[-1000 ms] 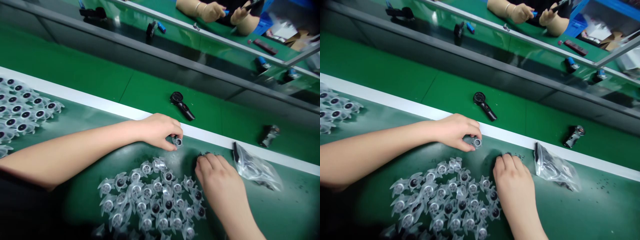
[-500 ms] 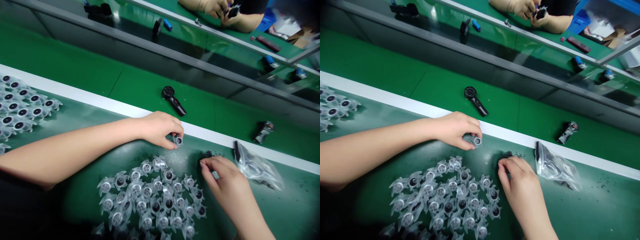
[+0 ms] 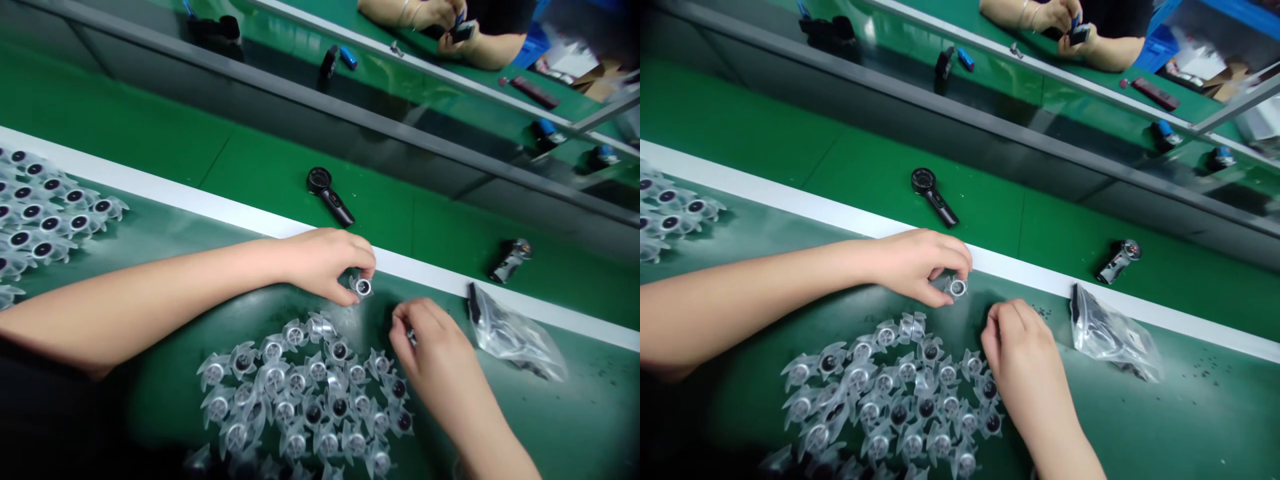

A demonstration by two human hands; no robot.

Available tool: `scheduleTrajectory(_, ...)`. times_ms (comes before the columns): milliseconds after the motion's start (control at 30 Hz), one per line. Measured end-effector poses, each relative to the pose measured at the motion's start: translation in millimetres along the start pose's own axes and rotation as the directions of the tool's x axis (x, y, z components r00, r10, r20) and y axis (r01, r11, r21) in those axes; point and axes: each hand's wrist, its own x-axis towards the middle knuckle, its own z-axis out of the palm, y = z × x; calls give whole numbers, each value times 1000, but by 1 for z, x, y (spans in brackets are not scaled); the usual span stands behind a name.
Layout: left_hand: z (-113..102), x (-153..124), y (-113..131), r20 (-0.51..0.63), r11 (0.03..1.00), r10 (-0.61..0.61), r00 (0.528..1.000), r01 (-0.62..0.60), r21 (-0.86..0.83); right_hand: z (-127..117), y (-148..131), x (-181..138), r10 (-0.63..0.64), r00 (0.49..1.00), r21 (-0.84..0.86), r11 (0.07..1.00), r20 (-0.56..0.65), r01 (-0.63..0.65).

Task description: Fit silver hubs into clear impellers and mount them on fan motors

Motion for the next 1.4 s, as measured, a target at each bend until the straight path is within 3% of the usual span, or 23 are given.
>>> scheduleTrajectory(167,10,2,25,-2,928,-97,995,89,-363,-9,-21,13,102,992,316,946,-80,-72)
scheduleTrajectory(233,16,2,33,6,816,-191,982,162,-555,-9,-25,14,122,986,384,921,-115,-69)
scheduleTrajectory(333,23,4,38,54,575,-329,943,245,-781,-7,-25,12,180,970,400,911,-161,-103)
scheduleTrajectory(400,25,5,38,71,461,-351,934,238,-855,-6,-23,11,227,958,425,895,-177,-134)
scheduleTrajectory(500,24,7,37,86,364,-326,942,209,-908,-7,-23,11,295,937,476,861,-186,-177)
scheduleTrajectory(700,22,7,38,84,308,-328,941,190,-932,-5,-27,10,327,925,491,849,-192,-198)
scheduleTrajectory(933,27,6,38,67,318,-348,935,185,-930,-8,-30,10,249,934,308,937,-256,-166)
scheduleTrajectory(1100,28,7,35,90,286,-395,914,216,-934,-7,-32,0,-60,942,13,998,-330,68)
scheduleTrajectory(1167,26,8,33,88,285,-410,908,218,-933,-9,-28,-2,-137,931,-1,989,-338,145)
scheduleTrajectory(1200,25,9,32,76,284,-417,906,209,-936,-11,-22,-1,-97,938,28,993,-334,112)
scheduleTrajectory(1267,22,10,31,44,276,-432,901,178,-944,-18,-3,10,139,945,91,989,-295,-117)
scheduleTrajectory(1300,20,10,31,32,267,-437,899,164,-950,-21,11,21,309,914,103,951,-262,-292)
scheduleTrajectory(1333,19,10,31,24,254,-441,897,150,-956,-24,27,34,466,852,99,885,-239,-456)
scheduleTrajectory(1400,15,9,32,15,224,-443,896,127,-966,-29,62,64,629,749,95,775,-207,-624)
